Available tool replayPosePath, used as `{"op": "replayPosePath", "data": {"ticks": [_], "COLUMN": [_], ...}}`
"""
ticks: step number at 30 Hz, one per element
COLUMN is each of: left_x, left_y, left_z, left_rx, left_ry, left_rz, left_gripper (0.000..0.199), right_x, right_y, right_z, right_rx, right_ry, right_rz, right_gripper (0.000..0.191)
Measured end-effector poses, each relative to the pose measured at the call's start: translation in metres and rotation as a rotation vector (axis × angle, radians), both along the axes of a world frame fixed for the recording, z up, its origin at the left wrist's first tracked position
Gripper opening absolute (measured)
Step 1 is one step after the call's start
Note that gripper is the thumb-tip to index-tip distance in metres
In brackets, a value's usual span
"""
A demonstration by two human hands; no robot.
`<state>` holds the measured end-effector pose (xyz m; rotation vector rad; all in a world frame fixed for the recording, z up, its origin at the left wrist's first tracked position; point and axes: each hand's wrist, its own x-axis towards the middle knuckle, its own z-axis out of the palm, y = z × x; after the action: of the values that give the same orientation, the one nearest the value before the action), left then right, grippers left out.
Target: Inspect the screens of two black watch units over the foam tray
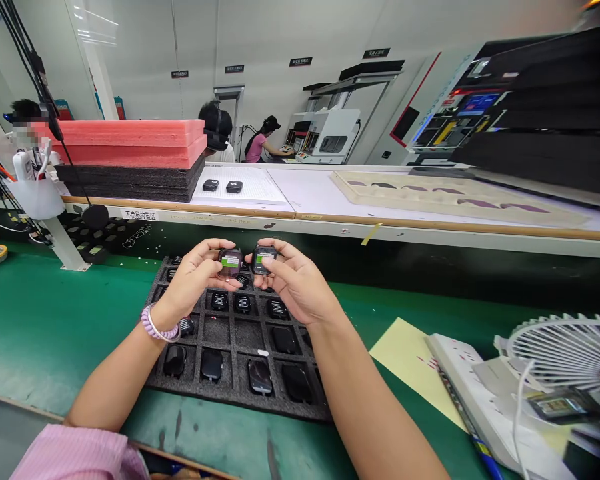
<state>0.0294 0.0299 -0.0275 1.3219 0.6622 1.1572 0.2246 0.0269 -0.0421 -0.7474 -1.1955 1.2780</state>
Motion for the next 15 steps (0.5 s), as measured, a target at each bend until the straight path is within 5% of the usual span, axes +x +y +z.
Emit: {"op": "replayPosePath", "data": {"ticks": [15], "left_x": [0.0007], "left_y": [-0.0011], "left_z": [0.0009], "left_rx": [0.007], "left_ry": [0.021], "left_rz": [0.014], "left_gripper": [0.031], "right_x": [-0.0009], "right_y": [-0.0012], "right_z": [-0.0018], "right_rx": [-0.002], "right_ry": [-0.029], "right_rz": [-0.009], "right_gripper": [0.052]}}
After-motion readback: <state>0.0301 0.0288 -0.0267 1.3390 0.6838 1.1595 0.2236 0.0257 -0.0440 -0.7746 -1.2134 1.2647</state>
